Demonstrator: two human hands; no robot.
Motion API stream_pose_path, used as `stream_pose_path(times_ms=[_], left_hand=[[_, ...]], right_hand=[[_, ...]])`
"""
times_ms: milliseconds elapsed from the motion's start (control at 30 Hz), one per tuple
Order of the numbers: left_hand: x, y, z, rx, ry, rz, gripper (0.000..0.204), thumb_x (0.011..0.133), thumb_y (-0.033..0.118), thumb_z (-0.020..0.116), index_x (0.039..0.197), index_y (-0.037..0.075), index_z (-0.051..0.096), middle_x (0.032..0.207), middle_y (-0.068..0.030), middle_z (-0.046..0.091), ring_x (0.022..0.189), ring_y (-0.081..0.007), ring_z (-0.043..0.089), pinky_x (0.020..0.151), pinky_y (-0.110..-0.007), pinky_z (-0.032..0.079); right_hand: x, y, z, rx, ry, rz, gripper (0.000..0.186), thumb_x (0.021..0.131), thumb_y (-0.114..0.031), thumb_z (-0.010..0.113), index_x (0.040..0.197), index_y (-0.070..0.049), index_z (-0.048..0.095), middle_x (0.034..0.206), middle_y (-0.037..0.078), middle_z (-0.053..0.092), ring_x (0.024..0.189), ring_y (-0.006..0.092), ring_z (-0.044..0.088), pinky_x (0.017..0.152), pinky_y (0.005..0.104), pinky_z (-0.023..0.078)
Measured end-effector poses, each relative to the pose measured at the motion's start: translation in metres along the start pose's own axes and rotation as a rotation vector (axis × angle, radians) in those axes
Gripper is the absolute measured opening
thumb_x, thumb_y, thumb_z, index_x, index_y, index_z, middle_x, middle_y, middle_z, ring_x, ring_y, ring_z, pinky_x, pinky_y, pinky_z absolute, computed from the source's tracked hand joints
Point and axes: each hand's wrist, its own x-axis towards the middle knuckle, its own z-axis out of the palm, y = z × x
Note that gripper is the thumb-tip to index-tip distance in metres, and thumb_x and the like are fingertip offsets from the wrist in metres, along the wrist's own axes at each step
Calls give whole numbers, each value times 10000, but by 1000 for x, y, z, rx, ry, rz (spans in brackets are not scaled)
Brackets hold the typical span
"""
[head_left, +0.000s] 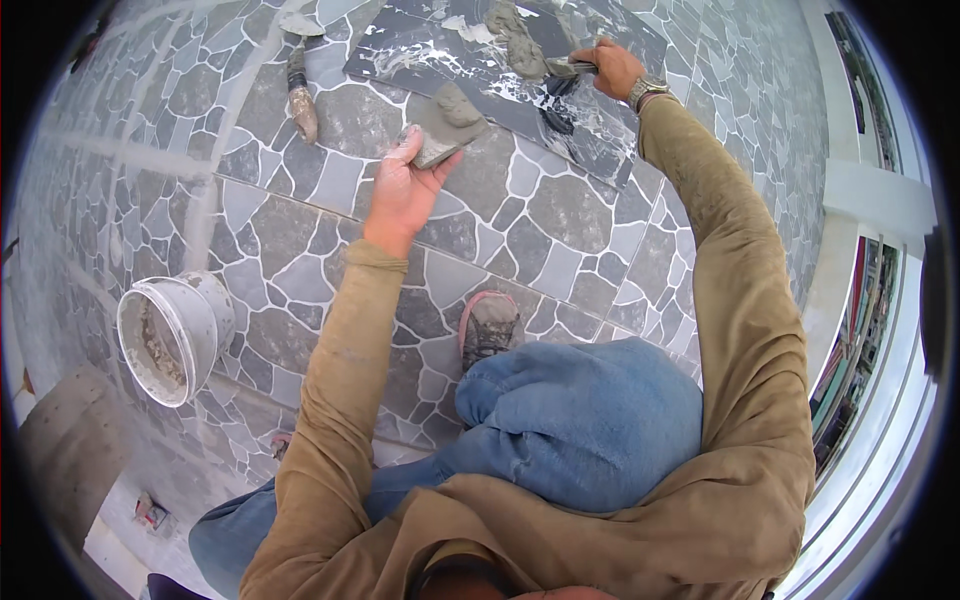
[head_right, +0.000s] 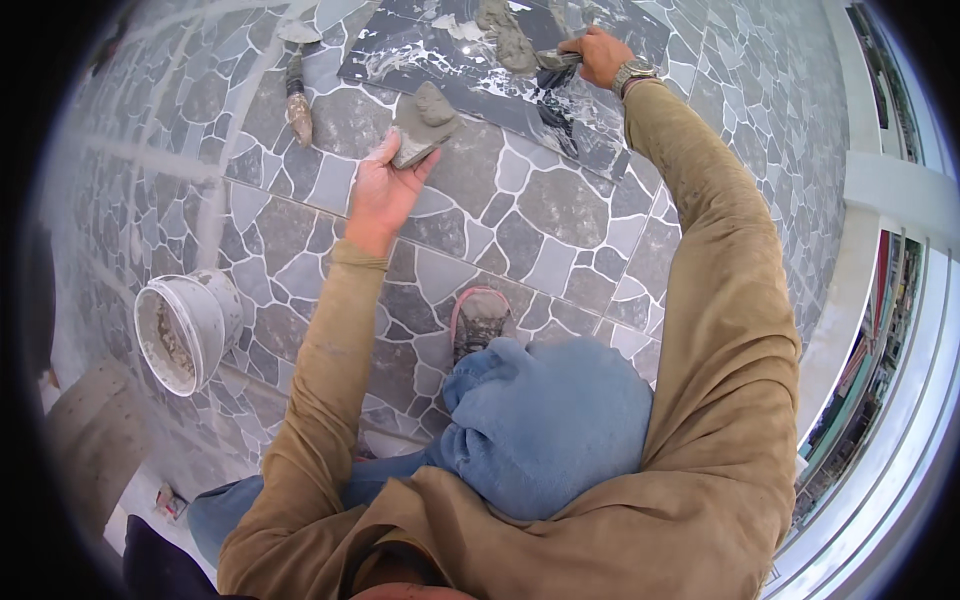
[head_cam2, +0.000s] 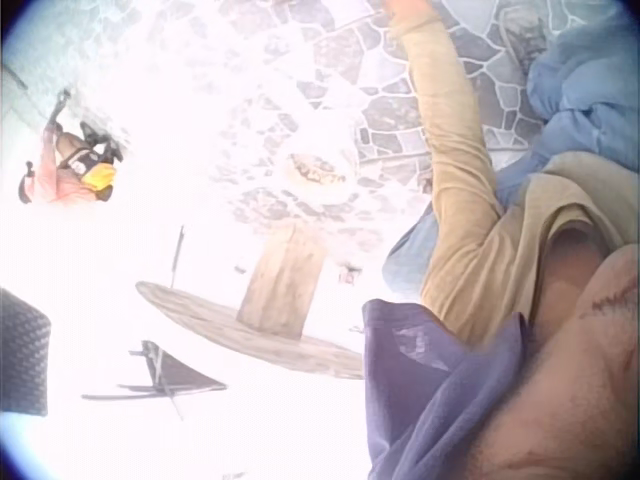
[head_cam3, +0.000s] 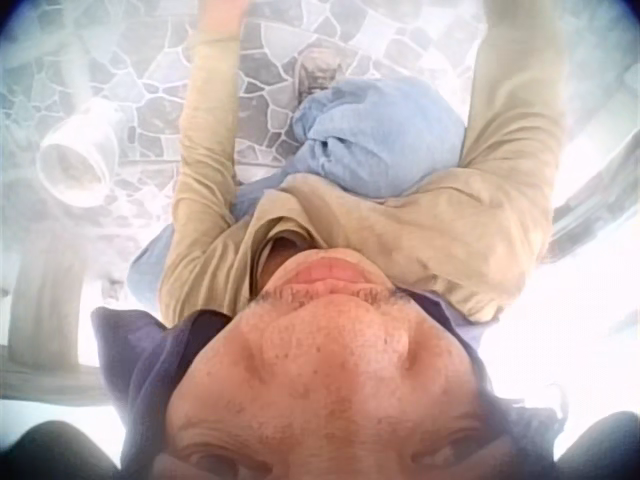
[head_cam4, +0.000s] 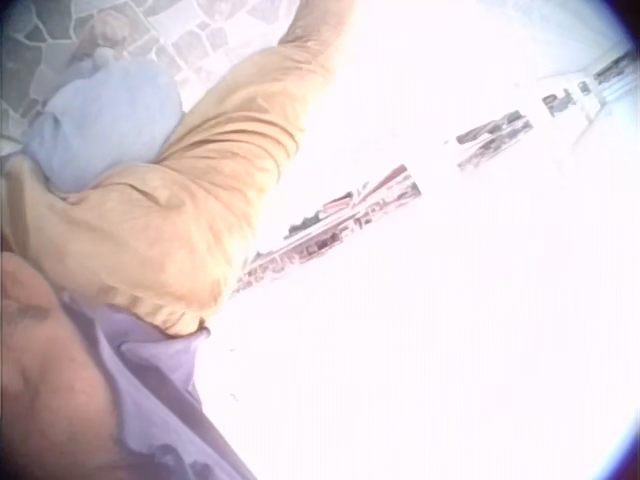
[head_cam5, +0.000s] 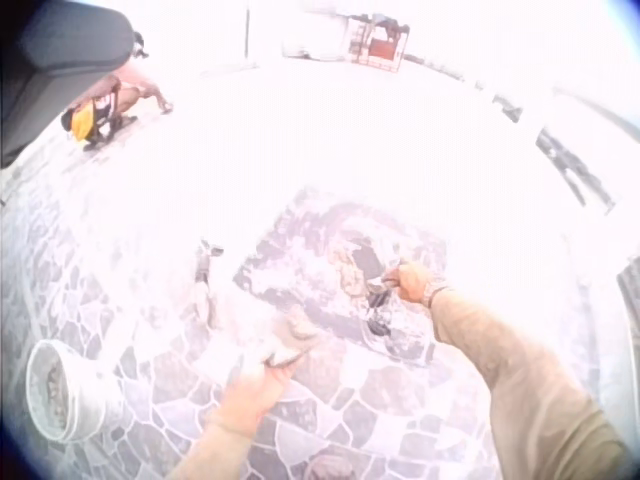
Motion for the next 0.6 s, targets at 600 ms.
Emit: stream_pose_path(times_ms=[600], left_hand=[[121,-23,128,-82,-102,-104,424,1081,164,348,1415,-94,392,1416,-262,493,1278,-402,550,1038,-562,545]], right_hand=[[-62,-64,-59,528,714,18,439,860,18,695,1254,-174,718,1185,57,736,1026,233,682,916,326,538]])
